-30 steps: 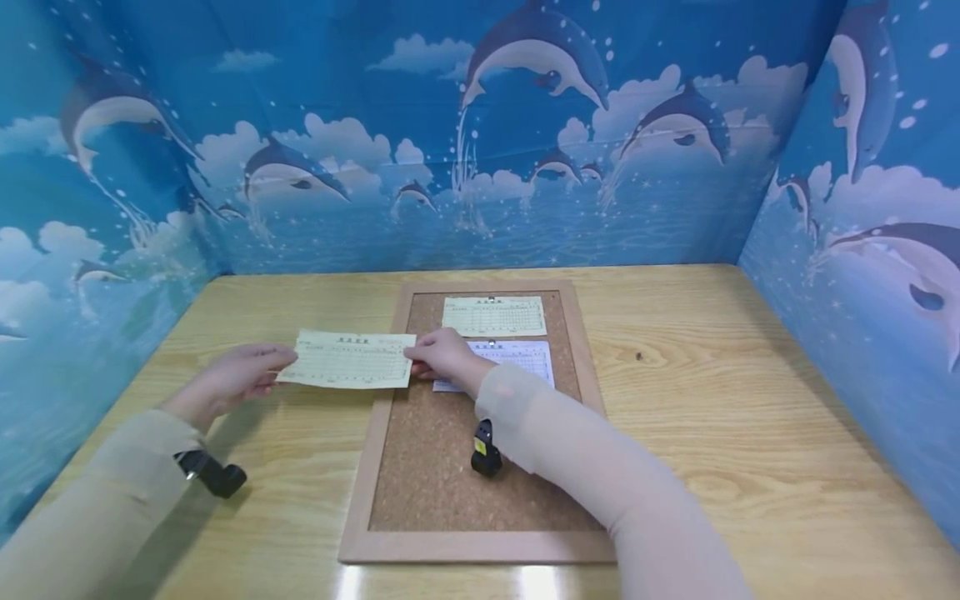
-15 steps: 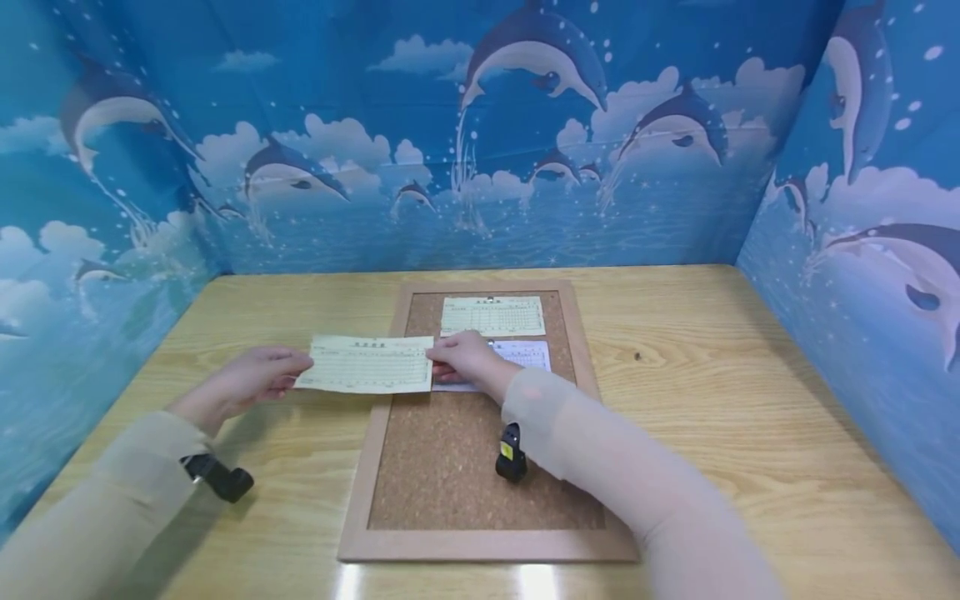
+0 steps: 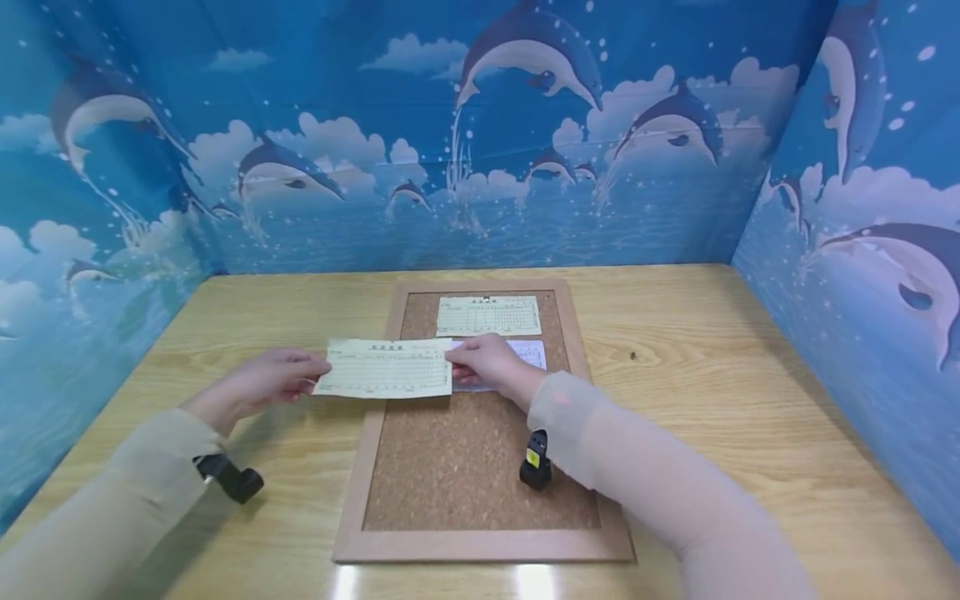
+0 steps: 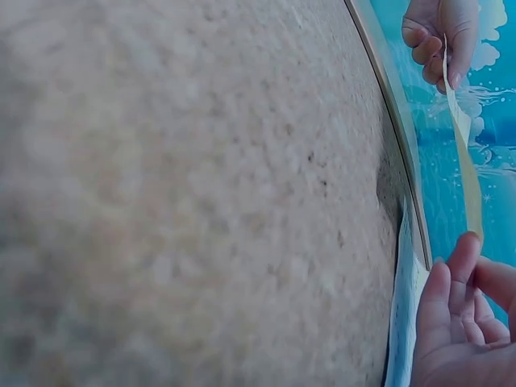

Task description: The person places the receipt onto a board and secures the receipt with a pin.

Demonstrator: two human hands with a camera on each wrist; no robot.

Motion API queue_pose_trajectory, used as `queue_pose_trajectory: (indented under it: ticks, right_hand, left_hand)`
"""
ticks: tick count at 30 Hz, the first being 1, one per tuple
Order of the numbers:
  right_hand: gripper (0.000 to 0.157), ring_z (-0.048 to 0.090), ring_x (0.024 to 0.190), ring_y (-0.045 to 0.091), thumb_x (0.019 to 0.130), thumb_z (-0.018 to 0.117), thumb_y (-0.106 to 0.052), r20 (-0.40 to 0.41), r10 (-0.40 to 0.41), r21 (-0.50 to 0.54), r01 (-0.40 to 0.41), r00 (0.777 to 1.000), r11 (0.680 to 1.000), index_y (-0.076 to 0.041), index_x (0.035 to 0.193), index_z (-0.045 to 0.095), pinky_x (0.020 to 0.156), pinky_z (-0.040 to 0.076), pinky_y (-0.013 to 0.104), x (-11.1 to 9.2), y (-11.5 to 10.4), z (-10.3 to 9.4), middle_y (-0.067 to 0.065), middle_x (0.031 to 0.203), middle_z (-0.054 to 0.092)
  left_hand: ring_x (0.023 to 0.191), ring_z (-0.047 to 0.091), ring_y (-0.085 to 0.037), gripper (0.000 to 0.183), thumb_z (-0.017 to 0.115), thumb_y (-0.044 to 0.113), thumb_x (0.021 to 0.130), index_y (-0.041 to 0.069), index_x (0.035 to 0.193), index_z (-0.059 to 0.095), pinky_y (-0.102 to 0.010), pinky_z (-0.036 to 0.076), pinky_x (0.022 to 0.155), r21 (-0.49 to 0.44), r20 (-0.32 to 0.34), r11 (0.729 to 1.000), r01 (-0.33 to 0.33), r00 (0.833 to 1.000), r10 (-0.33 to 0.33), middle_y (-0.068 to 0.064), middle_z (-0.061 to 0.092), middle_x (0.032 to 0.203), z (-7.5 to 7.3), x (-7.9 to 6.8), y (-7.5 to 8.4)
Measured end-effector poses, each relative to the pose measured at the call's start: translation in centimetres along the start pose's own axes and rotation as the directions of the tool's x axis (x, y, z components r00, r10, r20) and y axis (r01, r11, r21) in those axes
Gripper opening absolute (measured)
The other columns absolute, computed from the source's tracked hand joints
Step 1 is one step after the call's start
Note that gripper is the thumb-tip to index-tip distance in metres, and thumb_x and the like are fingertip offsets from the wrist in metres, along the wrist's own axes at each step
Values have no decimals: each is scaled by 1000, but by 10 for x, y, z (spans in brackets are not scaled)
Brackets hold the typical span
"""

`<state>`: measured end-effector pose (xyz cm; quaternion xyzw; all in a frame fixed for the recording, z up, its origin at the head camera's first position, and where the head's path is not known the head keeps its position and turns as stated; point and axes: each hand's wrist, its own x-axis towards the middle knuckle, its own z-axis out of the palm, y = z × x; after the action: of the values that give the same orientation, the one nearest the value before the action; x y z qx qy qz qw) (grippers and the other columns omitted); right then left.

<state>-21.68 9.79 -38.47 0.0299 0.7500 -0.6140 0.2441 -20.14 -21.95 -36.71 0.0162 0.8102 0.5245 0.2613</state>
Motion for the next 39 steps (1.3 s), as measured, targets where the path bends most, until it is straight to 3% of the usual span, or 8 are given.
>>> queue_pose_trajectory:
  ticks: [5,16,39]
  right_hand:
    - [22,58,59,7,93,58,-13,7,1,6,-1,1000,1000,6,102,62,59,51,21,-4,5,-9,2,67,61]
    - [18,58,63,7,93,56,-11,8,-21,7,21,1000,1000,6,99,60,64,52,24,-15,13,-24,1,70,59]
    - [31,60,67,7,94,54,-11,-1,-16,-21,16,1000,1000,14,112,55,67,52,23,-33,28,-53,1,75,63]
  left_hand:
    - [72,59,-10,34,57,25,94,-5,109,59,-26,48,62,3,23,1000,-19,1000,19,-2,59,84,7,1,3]
    - [67,58,-9,20,58,22,92,2,90,62,-22,44,58,-20,79,1000,-20,997,21,-4,58,79,23,6,9]
    - [62,58,-9,20,60,23,91,3,88,63,-21,42,55,11,141,999,-33,990,31,-6,64,77,52,23,15]
